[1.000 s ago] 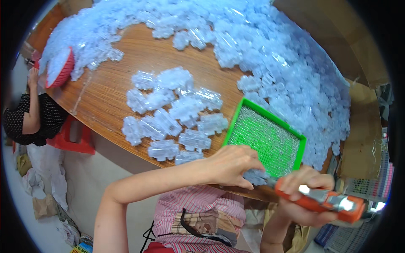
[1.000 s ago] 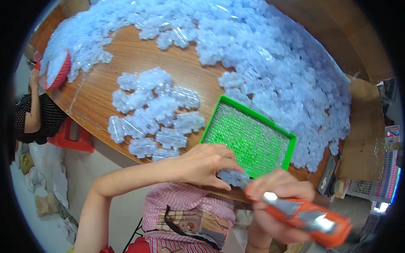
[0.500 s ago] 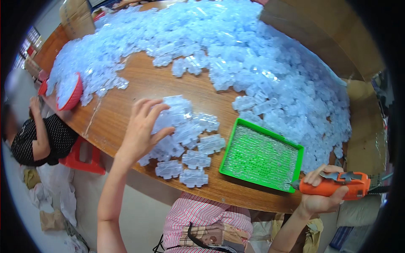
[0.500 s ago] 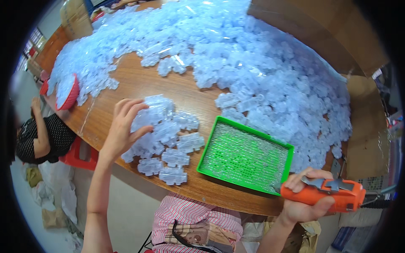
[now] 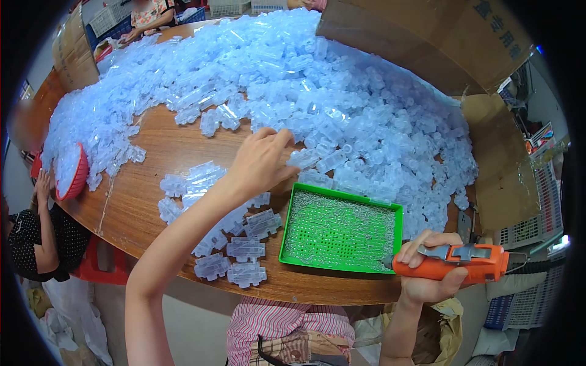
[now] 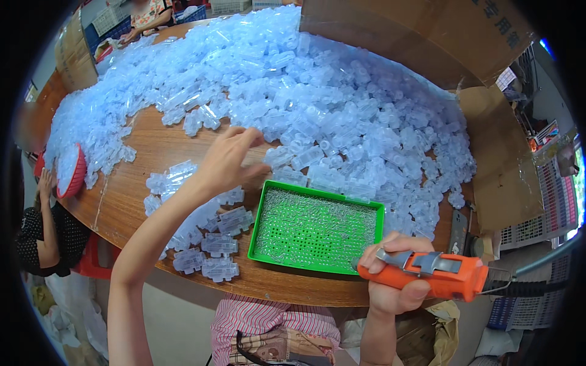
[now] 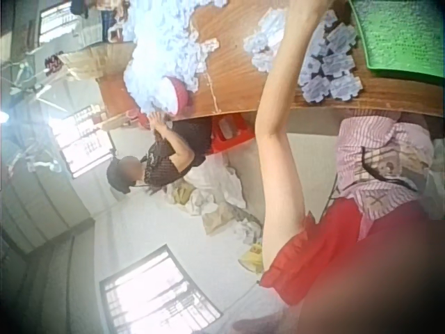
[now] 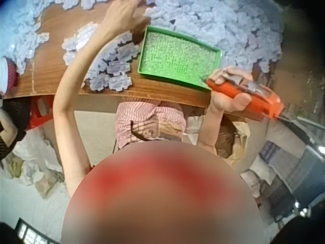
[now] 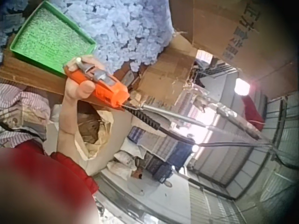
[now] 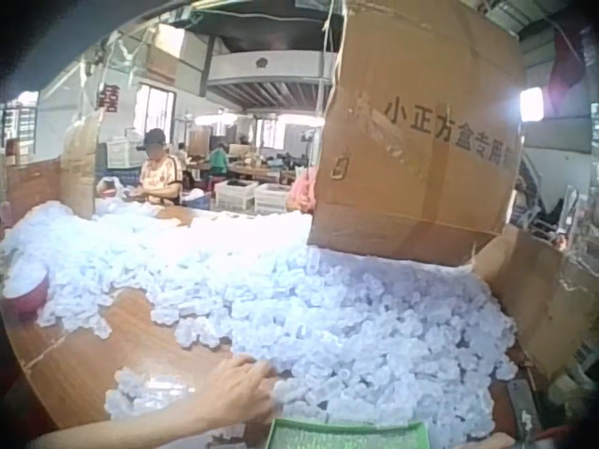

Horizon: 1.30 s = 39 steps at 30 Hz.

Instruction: The person picks up a plastic housing, uses a power screwdriver to pick up a screw from a green tray, and drives it into the housing. They repeat this process for several parts before placing the assembled items into a large paper bag.

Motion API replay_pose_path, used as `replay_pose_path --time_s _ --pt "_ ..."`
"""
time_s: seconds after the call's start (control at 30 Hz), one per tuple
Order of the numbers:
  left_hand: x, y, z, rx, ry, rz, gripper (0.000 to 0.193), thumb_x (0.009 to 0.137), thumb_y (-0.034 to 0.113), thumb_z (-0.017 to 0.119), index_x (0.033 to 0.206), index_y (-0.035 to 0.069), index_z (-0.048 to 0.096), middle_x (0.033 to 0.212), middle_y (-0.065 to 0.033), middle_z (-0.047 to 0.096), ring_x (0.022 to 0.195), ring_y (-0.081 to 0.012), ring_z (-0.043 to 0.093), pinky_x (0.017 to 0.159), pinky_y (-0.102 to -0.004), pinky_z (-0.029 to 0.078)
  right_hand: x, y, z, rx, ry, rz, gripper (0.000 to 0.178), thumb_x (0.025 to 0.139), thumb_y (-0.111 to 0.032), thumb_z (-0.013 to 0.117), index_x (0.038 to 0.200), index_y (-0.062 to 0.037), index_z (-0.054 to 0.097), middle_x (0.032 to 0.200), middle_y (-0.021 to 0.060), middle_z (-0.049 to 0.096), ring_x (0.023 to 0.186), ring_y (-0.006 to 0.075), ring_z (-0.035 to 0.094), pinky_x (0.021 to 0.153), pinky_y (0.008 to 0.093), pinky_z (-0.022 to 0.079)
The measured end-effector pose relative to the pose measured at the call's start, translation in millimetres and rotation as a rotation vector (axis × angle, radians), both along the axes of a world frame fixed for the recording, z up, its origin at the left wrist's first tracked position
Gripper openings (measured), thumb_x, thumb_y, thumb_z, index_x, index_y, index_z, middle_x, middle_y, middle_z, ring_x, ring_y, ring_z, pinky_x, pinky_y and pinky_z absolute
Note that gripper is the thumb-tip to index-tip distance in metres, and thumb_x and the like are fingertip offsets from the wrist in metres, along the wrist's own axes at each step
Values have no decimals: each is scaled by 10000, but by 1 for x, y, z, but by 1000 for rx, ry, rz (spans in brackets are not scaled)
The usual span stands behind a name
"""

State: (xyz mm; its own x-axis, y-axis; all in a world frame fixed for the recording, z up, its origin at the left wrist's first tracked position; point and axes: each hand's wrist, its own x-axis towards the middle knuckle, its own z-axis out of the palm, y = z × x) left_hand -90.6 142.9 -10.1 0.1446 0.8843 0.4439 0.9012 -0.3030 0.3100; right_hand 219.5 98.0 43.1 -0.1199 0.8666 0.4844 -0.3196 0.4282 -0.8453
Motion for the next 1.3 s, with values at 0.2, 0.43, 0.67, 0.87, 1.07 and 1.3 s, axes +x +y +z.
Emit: replay_pose_path --time_s 0.2,0.43,0.67,0.87,1.07,1.3 --pt "4 36 -27 -336 -202 35 502 790 326 708 1117 44 452 997 -201 638 896 -348 626 760 -433 490 8 -2 0 14 -17 -12 714 807 -689 516 908 18 488 623 70 500 528 156 501 470 274 470" --pt "14 1 17 -685 -1241 60 368 949 292 487 1175 4 525 984 -106 630 822 -156 635 681 -254 517 12 3 -4 -8 39 -11 707 807 -671 539 913 26 487 623 73 504 555 154 506 484 275 475" --pt "38 -48 35 -1067 -1668 -86 434 977 389 445 1244 48 472 991 -71 617 746 -112 619 618 -201 531 3 -3 -8 -36 5 7 723 795 -676 551 931 31 488 633 78 514 563 150 510 487 263 462" --pt "55 -76 51 -974 -1117 -281 468 910 298 617 1294 142 401 919 -9 611 769 -72 560 638 -206 455 6 -2 -9 -67 2 -4 707 804 -713 478 927 -17 472 630 67 479 538 149 487 510 276 448" --pt "89 -111 55 -966 -637 -263 399 840 159 691 1179 63 504 1067 -117 621 894 -152 635 672 -229 502 7 6 -22 -70 -43 -20 738 786 -726 497 941 -5 486 661 80 501 559 149 498 529 282 455" --pt "136 -135 -1 -340 -415 -267 330 812 175 669 1098 68 545 1042 -96 584 1051 -338 436 916 -451 294 -9 14 -46 -71 -46 63 739 801 -711 494 974 7 499 669 81 506 581 151 499 544 287 452"
